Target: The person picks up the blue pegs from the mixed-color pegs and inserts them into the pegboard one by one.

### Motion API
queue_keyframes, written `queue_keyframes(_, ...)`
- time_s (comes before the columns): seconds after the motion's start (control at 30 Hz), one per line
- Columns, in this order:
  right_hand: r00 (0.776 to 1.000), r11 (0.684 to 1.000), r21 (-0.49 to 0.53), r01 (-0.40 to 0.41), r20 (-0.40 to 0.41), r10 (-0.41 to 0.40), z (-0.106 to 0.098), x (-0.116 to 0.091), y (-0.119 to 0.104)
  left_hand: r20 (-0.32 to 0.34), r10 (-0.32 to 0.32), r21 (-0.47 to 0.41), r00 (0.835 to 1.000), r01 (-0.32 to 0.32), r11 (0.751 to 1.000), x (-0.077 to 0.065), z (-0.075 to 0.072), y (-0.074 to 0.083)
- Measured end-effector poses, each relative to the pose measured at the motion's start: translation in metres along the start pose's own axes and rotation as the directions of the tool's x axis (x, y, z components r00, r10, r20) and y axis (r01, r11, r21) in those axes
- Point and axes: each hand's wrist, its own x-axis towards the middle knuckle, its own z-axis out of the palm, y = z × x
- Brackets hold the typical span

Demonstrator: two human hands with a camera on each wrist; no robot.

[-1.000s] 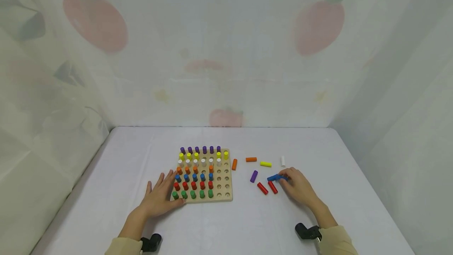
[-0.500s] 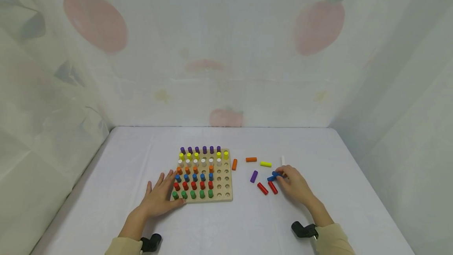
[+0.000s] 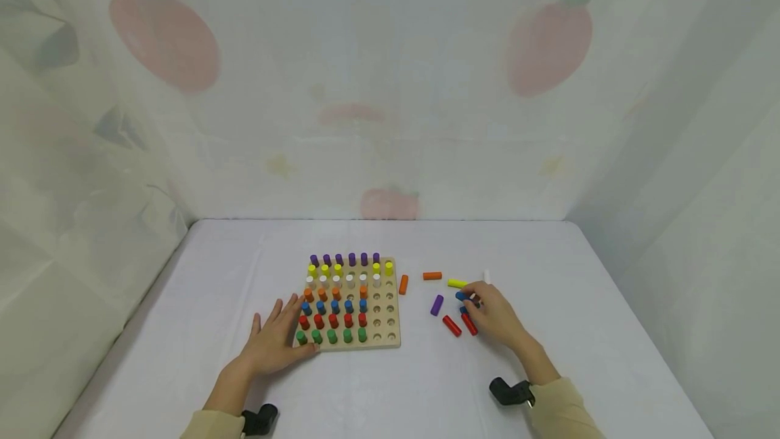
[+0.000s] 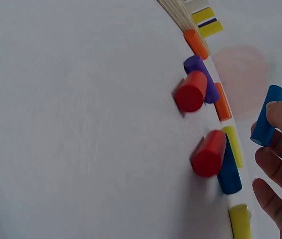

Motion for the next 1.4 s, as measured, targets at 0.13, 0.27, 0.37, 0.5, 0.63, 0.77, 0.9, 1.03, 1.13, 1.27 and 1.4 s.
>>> queue_keyframes(0.13,0.999,1.000,0.025,-0.016,0.028,0.015,0.006,0.005,-0.008,-0.002,0.002,-0.001,1.000,-0.002,1.000,0.000,0.000,0.000)
queue_keyframes(0.27,0.999,0.999,0.050,0.016,0.031,-0.018,0.011,0.010,-0.014,-0.004,0.001,0.003,1.000,-0.001,1.000,0.001,0.001,-0.001)
queue_keyframes(0.37,0.999,0.998,0.063,0.030,0.035,-0.033,0.016,0.013,-0.018,-0.002,-0.001,0.006,1.000,0.001,1.000,0.001,0.001,-0.002)
queue_keyframes(0.5,0.998,0.996,0.089,0.013,0.055,-0.018,0.021,0.018,-0.023,-0.001,-0.002,0.006,1.000,0.002,1.000,0.001,0.002,-0.003)
queue_keyframes(0.63,0.995,0.994,0.105,-0.038,0.095,0.029,0.025,0.024,-0.029,-0.005,0.001,0.003,1.000,-0.001,1.000,0.001,0.002,-0.002)
queue_keyframes(0.77,0.991,0.989,0.125,-0.074,0.120,0.059,0.028,0.028,-0.035,-0.006,0.002,0.003,1.000,-0.002,1.000,0.001,0.002,-0.002)
queue_keyframes(0.9,0.992,0.988,0.139,-0.063,0.119,0.046,0.031,0.032,-0.039,-0.005,-0.001,0.001,1.000,0.001,1.000,0.001,0.002,-0.002)
queue_keyframes(1.03,0.993,0.987,0.155,-0.046,0.114,0.028,0.036,0.035,-0.043,-0.001,-0.005,-0.003,1.000,0.005,1.000,0.000,0.000,-0.001)
queue_keyframes(1.13,0.993,0.986,0.159,-0.046,0.118,0.027,0.040,0.036,-0.045,0.003,-0.007,-0.003,1.000,0.007,1.000,0.000,-0.001,0.000)
queue_keyframes(1.27,0.992,0.986,0.160,-0.035,0.127,0.015,0.046,0.037,-0.049,0.006,-0.010,-0.005,1.000,0.010,1.000,-0.001,-0.001,0.001)
queue_keyframes(1.4,0.992,0.987,0.162,0.016,0.124,-0.036,0.051,0.038,-0.053,0.007,-0.012,-0.003,1.000,0.012,1.000,0.000,-0.001,0.001)
